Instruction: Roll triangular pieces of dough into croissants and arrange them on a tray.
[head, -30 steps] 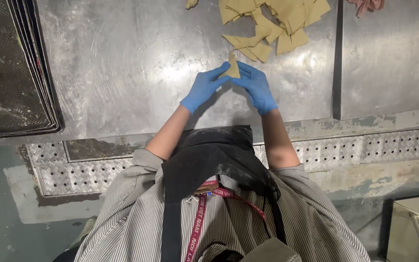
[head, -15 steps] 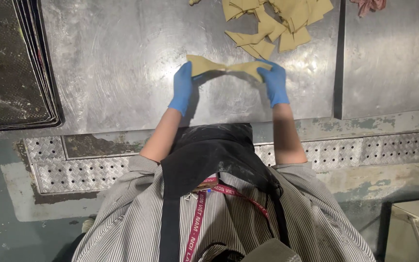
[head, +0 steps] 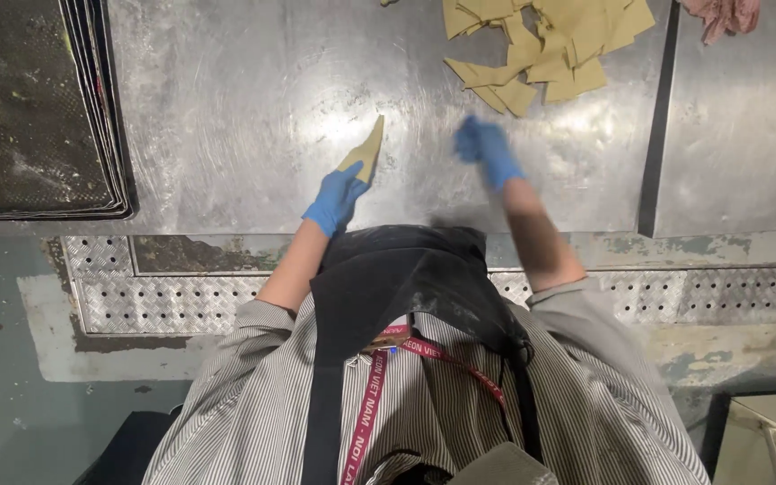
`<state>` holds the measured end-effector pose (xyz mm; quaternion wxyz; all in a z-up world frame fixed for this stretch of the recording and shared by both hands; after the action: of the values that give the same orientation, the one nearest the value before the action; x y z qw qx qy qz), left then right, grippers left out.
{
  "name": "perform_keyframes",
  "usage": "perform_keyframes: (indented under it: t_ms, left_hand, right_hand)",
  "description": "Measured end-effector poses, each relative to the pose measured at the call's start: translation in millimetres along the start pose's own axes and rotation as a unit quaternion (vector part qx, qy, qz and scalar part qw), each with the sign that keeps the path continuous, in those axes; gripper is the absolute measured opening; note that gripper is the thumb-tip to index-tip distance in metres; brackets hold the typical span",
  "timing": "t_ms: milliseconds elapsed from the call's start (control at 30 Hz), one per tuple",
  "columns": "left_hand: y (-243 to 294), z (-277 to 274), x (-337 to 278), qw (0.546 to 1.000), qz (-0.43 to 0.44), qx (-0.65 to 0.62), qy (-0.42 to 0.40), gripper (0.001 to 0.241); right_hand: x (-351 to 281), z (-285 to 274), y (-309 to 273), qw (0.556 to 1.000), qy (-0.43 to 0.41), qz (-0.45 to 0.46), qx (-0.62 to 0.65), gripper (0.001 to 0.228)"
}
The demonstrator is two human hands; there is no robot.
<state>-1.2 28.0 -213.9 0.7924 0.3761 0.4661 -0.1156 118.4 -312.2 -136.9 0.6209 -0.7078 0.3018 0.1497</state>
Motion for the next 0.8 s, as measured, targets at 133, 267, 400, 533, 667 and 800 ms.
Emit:
perform_keyframes:
  t_ms: [133, 267, 400, 533, 667, 800]
  left_hand:
    - [-35, 55, -54, 0.992, -0.041, 0.014, -0.121, 0.042]
    - [-16, 73, -77, 0.983, -0.053, 0.088, -0.155, 0.043]
    - [-11, 90, -91, 0.966, -0.062, 0.164, -0.192, 0.044]
    - [-18, 87, -85, 0.961, -0.07, 0.198, -0.182, 0.042]
    - [-22, 74, -78, 0.956, -0.077, 0.23, -0.167, 0.039]
    - [-23, 66, -82, 0.946, -0.069, 0.277, -0.155, 0.039]
  right_hand:
    - [-109, 146, 49, 0.946, -0.279, 0.131, 0.096, 0.058]
    - [-116, 144, 9, 0.959, -0.281, 0.003, 0.028, 0.05]
    - [-108, 137, 8, 0.962, -0.274, 0.01, -0.002, 0.043]
    - [-110, 139, -36, 0.958, -0.273, -0.022, -0.085, 0.043]
    - [-103, 153, -56, 0.958, -0.278, 0.063, -0.026, 0.043]
    - [-62, 166, -60, 0.96, -0.265, 0.083, 0.023, 0.041]
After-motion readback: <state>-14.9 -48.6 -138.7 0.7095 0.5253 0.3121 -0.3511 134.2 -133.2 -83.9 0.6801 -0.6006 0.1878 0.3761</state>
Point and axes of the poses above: each hand's wrist, its own x-axis towards the middle knuckle, its own z-axis out of the palm, y = z × x, the point moved 9 cm from there along x, towards the middle knuckle, and after that the axes turned 15 degrees about y, right-handed, at the moved point
